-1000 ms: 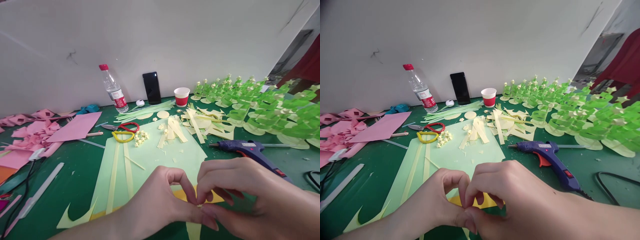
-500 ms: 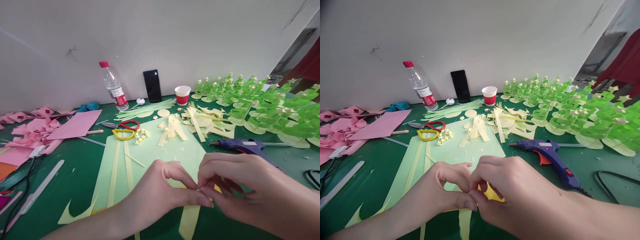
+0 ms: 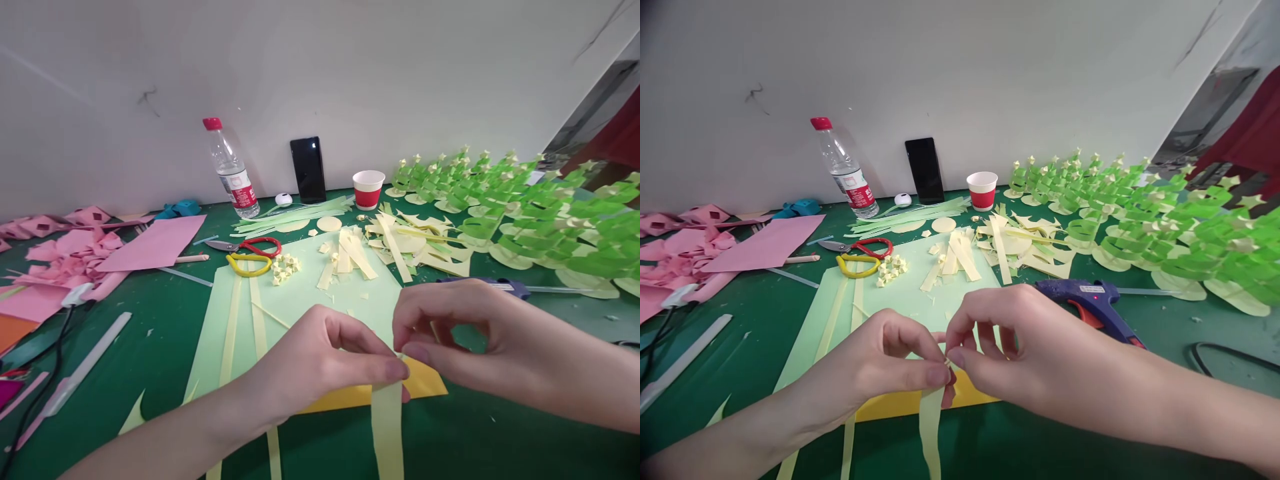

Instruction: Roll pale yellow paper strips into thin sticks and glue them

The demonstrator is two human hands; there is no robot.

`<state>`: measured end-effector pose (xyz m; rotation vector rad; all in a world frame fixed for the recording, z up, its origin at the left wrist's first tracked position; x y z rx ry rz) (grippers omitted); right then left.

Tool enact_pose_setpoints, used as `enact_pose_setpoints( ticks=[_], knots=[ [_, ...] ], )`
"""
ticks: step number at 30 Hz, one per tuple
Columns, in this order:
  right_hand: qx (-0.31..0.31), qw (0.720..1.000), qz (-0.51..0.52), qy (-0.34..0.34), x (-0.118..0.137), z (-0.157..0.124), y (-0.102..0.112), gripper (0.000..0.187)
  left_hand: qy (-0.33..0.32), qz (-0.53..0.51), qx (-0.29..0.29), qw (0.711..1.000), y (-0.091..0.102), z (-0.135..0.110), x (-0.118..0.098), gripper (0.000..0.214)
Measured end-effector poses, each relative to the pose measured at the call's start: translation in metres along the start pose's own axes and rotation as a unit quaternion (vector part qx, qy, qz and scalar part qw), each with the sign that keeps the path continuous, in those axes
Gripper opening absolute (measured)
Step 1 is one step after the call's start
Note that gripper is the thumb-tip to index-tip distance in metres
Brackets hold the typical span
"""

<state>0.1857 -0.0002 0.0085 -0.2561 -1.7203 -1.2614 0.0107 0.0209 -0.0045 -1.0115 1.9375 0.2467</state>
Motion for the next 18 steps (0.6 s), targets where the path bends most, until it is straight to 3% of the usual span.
enact_pose_setpoints(
  ticks=[8, 13, 18],
  knots=[
    [-0.013, 1.000, 0.010, 0.010, -0.0022, -0.0014, -0.0015, 0.010, 0.011, -0.025, -0.004, 1.000, -0.0029, 0.0002, 0.0025, 0.013],
    [-0.019, 1.000, -0.003, 0.016, -0.0013, -0.0052, -0.0049, 0.015, 0.044, -0.019, -0.007, 0.999, -0.0056, -0.0005, 0.0042, 0.017],
    [-0.037, 0.999, -0.004, 0.003, -0.0021, -0.0048, -0.0012, 0.015, 0.038, -0.045, 0.061, 0.996, -0.0053, -0.0024, 0.0051, 0.009]
  ],
)
Point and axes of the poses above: each hand's wrist, its own z-axis towards the middle knuckle, its own y-axis out of the back of the hand, x = y × z, the point moved 1 cm from there along z, towards the middle knuckle, and after that the axes turned 8 degrees about y, right-handed, at the moved point
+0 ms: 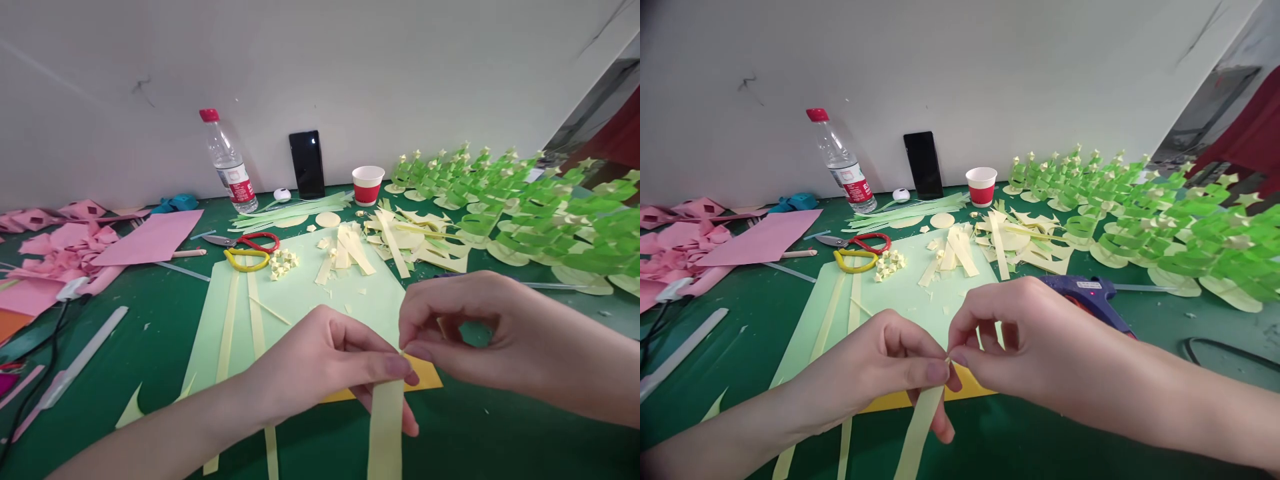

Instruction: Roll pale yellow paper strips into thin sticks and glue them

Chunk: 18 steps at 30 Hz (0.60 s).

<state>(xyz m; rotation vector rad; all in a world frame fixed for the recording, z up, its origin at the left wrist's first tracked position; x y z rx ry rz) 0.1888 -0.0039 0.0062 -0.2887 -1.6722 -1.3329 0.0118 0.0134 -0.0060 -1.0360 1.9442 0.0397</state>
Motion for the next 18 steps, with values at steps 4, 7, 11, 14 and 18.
enact_pose_setpoints(
  ticks=[4, 7, 11, 14, 18],
  knots=[
    [0.043, 0.999, 0.002, -0.009, 0.0010, 0.0052, 0.0076, 0.015, -0.003, -0.034, 0.040, 0.999, 0.0019, -0.0016, 0.0007, 0.014],
    [0.063, 0.998, 0.008, -0.011, 0.0021, 0.0075, 0.0108, 0.014, -0.012, -0.030, 0.036, 0.999, 0.0028, -0.0012, 0.0019, 0.013],
    [0.069, 0.997, -0.023, -0.005, 0.0015, 0.0043, 0.0073, 0.012, -0.010, -0.018, 0.009, 1.000, 0.0021, 0.0005, 0.0022, 0.006],
    [0.069, 0.997, -0.027, 0.019, 0.0008, 0.0004, 0.0036, 0.016, -0.006, -0.027, -0.006, 1.000, 0.0008, 0.0004, 0.0007, 0.009],
    [0.040, 0.995, -0.013, 0.092, 0.0029, -0.0003, 0.0049, 0.022, 0.004, -0.030, 0.008, 1.000, -0.0005, -0.0008, 0.0000, 0.006]
  ],
)
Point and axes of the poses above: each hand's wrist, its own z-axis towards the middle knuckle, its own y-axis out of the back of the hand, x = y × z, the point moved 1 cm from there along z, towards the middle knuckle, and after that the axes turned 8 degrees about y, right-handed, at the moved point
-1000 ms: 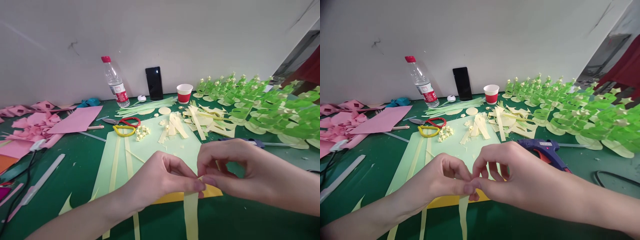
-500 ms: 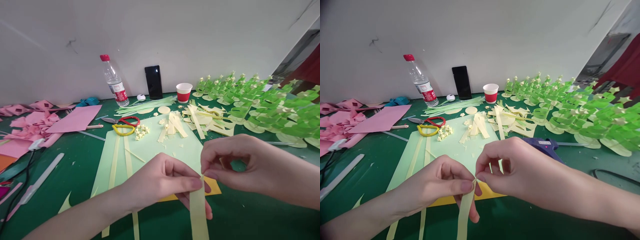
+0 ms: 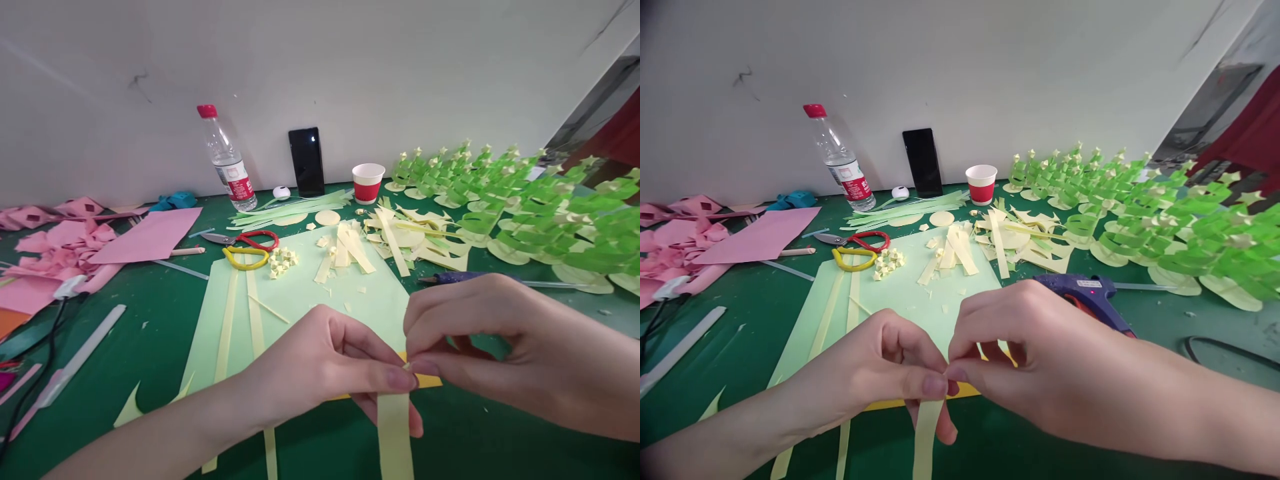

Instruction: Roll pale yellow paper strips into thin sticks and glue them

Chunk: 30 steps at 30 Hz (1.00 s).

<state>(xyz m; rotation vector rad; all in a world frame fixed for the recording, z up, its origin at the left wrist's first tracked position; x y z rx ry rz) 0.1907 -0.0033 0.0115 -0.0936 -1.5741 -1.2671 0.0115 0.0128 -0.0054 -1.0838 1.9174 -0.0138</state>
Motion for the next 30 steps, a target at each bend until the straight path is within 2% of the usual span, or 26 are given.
enact_pose_setpoints(
  ticks=[6, 10, 12, 16, 22, 27, 30],
  knots=[
    [0.024, 0.999, 0.018, -0.034, 0.0013, 0.0031, 0.0068, 0.021, -0.013, 0.028, 0.032, 0.999, -0.0007, -0.0024, -0.0007, 0.016],
    [0.024, 0.997, 0.062, -0.047, 0.0003, 0.0035, 0.0095, 0.018, 0.006, 0.046, 0.023, 0.999, -0.0015, -0.0032, -0.0026, 0.022],
    [0.029, 0.995, 0.082, -0.052, -0.0010, 0.0038, 0.0101, 0.017, 0.006, 0.039, 0.020, 0.999, -0.0015, -0.0028, -0.0026, 0.018],
    [0.025, 0.996, 0.054, -0.059, -0.0028, 0.0046, 0.0088, 0.015, 0.001, 0.023, -0.001, 1.000, 0.0009, 0.0001, -0.0005, 0.003],
    [-0.023, 0.996, 0.060, -0.055, -0.0029, 0.0051, 0.0015, 0.017, 0.006, 0.040, -0.047, 0.998, 0.0048, 0.0054, -0.0019, 0.011],
    [-0.021, 0.993, 0.085, -0.079, -0.0064, 0.0047, 0.0033, 0.019, 0.018, 0.084, -0.020, 0.996, 0.0052, 0.0054, -0.0065, 0.003],
    [-0.005, 0.990, 0.113, -0.086, -0.0086, 0.0046, 0.0065, 0.018, 0.004, 0.080, 0.009, 0.997, 0.0068, 0.0049, -0.0077, 0.013]
  ],
)
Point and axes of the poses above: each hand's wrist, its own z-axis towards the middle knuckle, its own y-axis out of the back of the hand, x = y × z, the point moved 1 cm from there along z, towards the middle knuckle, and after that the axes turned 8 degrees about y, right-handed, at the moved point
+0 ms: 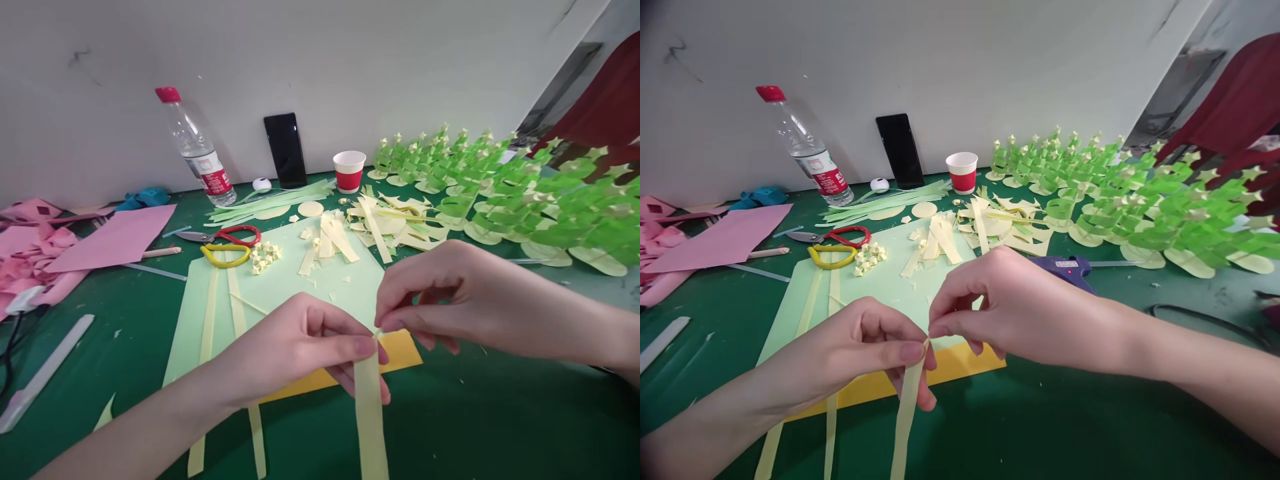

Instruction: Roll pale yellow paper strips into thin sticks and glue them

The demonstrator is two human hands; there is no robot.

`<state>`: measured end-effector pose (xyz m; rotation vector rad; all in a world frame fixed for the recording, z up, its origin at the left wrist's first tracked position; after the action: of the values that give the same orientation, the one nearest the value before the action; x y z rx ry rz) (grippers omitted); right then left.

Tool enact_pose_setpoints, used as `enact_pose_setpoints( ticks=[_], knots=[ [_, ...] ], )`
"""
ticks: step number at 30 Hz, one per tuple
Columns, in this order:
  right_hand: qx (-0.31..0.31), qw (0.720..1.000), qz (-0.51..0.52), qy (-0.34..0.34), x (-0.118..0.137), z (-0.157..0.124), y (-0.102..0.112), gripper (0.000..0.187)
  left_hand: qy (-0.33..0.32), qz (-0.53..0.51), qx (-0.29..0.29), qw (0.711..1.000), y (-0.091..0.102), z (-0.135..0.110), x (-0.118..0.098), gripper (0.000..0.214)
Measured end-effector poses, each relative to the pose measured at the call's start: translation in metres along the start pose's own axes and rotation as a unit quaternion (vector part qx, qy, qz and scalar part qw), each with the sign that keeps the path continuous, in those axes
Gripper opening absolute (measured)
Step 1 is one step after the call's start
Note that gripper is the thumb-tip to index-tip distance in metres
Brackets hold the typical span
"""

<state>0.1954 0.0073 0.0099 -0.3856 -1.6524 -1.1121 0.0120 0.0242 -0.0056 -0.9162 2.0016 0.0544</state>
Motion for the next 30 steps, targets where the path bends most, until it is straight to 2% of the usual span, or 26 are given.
enact_pose_setpoints(
  ticks=[5, 10, 14, 17, 23, 27, 30],
  knots=[
    [0.013, 0.999, 0.002, 0.034, -0.002, 0.003, 0.004, 0.016, 0.004, -0.008, 0.007, 1.000, 0.002, 0.001, 0.001, 0.019],
    [0.000, 0.999, 0.005, 0.035, -0.007, 0.007, 0.007, 0.014, 0.009, 0.002, -0.018, 1.000, -0.002, 0.003, 0.003, 0.020],
    [0.034, 0.999, -0.030, 0.026, -0.007, 0.005, 0.010, 0.017, 0.006, -0.007, -0.032, 0.999, -0.005, 0.002, 0.004, 0.022],
    [0.047, 0.999, 0.006, 0.025, -0.006, 0.004, 0.013, 0.015, 0.011, -0.017, -0.046, 0.999, -0.006, 0.001, 0.005, 0.023],
    [0.046, 0.996, 0.063, 0.048, -0.003, 0.004, 0.016, 0.011, -0.013, -0.068, -0.008, 0.998, -0.006, -0.001, 0.004, 0.014],
    [0.042, 0.996, -0.010, 0.075, -0.001, 0.003, 0.015, 0.008, -0.012, -0.042, -0.046, 0.998, -0.005, 0.000, 0.004, 0.007],
    [0.054, 0.994, -0.049, 0.081, 0.002, 0.002, 0.012, 0.013, -0.006, -0.013, -0.074, 0.997, -0.005, 0.000, 0.004, 0.008]
  ],
)
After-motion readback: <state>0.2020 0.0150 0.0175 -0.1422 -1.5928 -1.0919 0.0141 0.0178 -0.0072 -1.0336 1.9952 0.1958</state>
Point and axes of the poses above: each hand's wrist, its own z-axis towards the middle knuckle, its own y-axis out of the back of the hand, x = y × z, the point moved 1 cm from there along z, towards the middle knuckle, and after that the axes turned 8 degrees about y, right-handed, at the moved point
